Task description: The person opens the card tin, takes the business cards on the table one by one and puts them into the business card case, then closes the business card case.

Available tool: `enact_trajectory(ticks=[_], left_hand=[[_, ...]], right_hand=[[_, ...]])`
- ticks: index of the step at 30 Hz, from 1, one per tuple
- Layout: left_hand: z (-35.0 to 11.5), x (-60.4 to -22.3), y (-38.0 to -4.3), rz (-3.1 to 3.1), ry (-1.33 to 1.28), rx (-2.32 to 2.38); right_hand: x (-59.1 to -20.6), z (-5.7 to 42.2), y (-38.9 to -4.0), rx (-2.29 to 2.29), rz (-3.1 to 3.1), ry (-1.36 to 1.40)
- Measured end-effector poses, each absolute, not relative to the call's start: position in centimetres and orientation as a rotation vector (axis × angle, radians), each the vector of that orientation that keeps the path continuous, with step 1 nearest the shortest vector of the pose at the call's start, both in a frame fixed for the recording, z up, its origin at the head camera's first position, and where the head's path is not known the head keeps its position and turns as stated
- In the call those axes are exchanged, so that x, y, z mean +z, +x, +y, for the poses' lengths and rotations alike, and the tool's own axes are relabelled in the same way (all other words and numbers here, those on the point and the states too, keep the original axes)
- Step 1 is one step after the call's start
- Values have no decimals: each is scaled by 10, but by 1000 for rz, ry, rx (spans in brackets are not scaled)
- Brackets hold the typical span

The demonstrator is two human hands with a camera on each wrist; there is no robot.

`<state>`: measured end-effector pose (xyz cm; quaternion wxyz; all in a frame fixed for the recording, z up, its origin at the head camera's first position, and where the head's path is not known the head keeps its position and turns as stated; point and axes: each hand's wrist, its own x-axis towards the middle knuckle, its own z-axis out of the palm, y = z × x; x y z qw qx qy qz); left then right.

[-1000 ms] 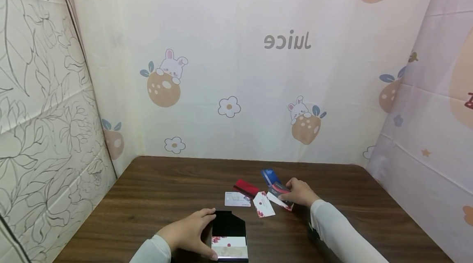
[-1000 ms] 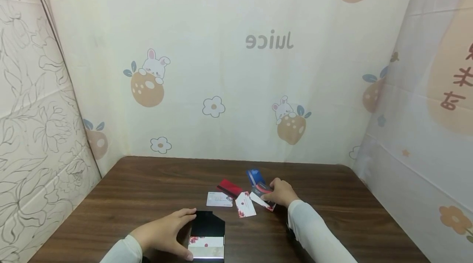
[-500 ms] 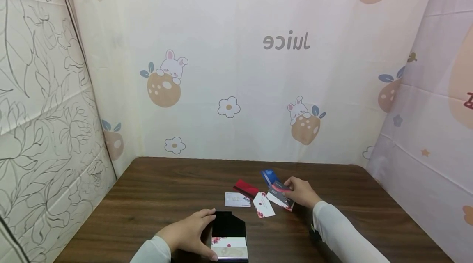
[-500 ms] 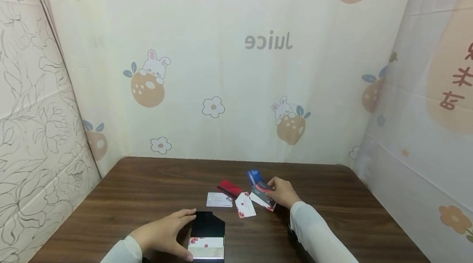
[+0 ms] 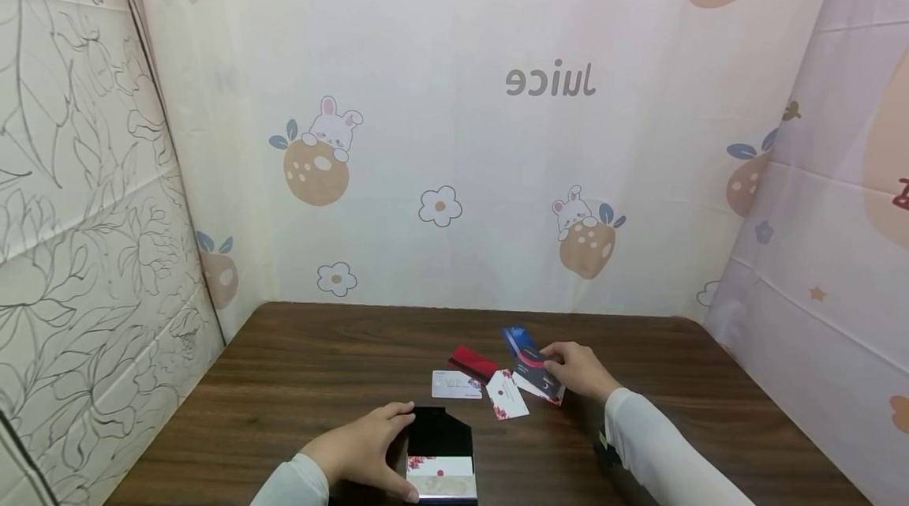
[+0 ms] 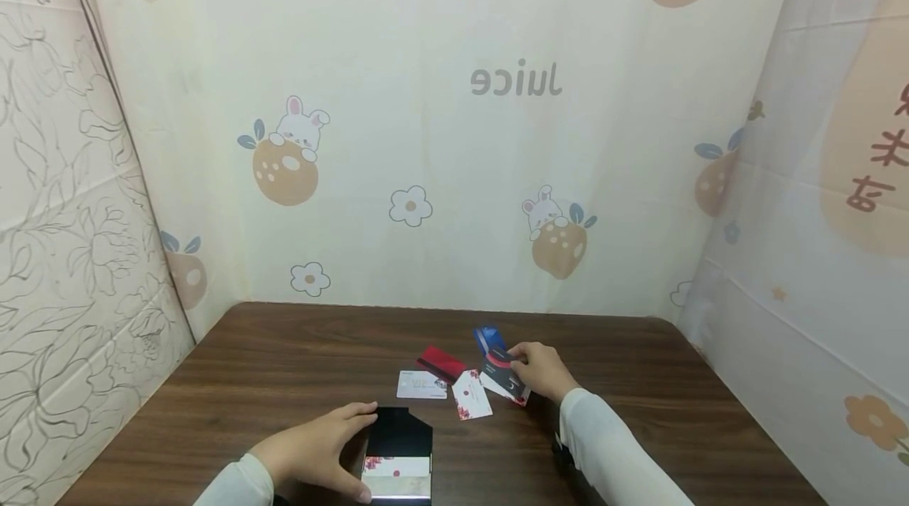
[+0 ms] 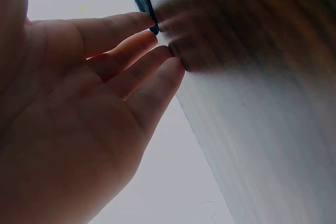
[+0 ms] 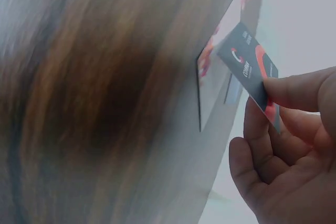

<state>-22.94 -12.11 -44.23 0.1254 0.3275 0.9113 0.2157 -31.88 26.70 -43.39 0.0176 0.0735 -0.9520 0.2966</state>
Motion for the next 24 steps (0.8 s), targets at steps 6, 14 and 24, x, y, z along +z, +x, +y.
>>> enact_trajectory(ticks=[6,14,24], left_hand=[[-121,-442,-228,2653,957,632],[-121,-442,-228,2653,946,633],[-120,-441,-228,2660,940,622]], right_hand=[[-427,264,-313,921,-2950,266],[-420,252,-305,963,-2911,312],[-409,223,-290,1071,-2902,417]])
